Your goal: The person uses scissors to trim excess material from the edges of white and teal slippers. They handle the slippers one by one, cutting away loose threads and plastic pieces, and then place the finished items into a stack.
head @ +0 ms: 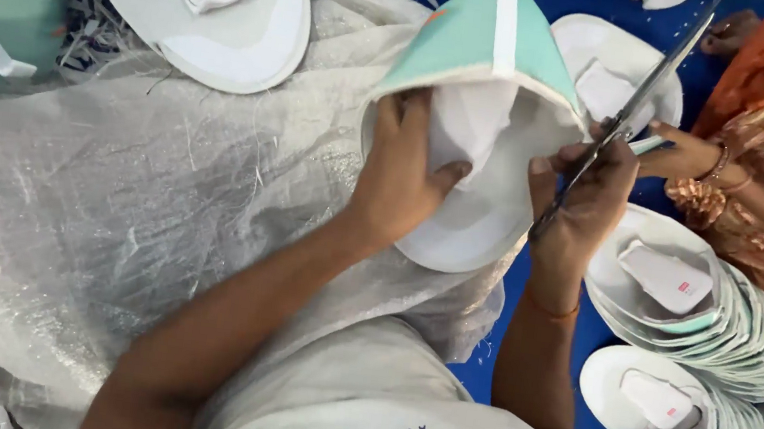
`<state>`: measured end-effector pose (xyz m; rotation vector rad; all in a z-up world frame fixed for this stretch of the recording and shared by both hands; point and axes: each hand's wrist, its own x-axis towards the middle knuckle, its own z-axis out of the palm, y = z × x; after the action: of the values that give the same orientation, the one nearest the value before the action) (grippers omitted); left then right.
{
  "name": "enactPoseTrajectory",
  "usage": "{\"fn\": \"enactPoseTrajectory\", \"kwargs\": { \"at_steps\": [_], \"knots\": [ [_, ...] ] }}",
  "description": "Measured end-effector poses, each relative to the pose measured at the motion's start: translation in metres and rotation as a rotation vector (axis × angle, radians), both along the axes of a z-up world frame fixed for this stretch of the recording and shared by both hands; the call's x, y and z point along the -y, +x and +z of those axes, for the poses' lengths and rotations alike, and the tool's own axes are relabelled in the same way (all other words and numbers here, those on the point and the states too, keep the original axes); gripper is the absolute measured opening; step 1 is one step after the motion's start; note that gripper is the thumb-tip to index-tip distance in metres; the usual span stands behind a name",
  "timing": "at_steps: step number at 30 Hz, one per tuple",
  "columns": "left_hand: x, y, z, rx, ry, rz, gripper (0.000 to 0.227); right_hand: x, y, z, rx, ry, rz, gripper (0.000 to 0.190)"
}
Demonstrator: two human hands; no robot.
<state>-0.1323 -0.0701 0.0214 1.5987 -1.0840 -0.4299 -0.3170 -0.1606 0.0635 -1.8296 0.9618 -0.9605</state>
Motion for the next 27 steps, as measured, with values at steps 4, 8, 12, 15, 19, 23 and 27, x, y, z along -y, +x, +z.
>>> {"fn": "enactPoseTrajectory", "kwargs": {
  "at_steps": [4, 8, 12, 15, 19, 23, 27],
  "knots": [
    [-0.007, 0.003, -0.004, -0.377, 0.069, 0.009, 0.078, 0.001, 0.005, -0.002, -0.068, -0.003, -0.037, 0.057],
    [-0.011, 0.021, 0.023, -0.740, 0.303, -0.089, 0.057, 0.000, 0.005, -0.001, -0.078, 0.001, -0.032, 0.057],
    [-0.023, 0.022, -0.012, -0.910, 0.268, -0.217, 0.028, 0.001, 0.005, -0.004, 0.061, 0.081, -0.061, 0.057],
    [-0.040, 0.016, -0.019, -0.190, -0.102, -0.307, 0.029, 0.000, 0.004, 0.002, 0.157, 0.137, -0.111, 0.054],
    [-0.051, 0.018, -0.011, 0.267, 0.024, -0.501, 0.025, 0.005, 0.001, 0.003, -0.011, 0.013, -0.204, 0.054],
    [-0.054, 0.020, -0.002, 0.255, 0.040, -0.480, 0.032, 0.013, -0.008, -0.002, -0.074, 0.027, -0.165, 0.052],
    [-0.054, 0.019, -0.004, 0.247, 0.081, -0.446, 0.027, 0.003, 0.014, 0.013, 0.055, 0.238, -0.112, 0.052]
  ]
}}
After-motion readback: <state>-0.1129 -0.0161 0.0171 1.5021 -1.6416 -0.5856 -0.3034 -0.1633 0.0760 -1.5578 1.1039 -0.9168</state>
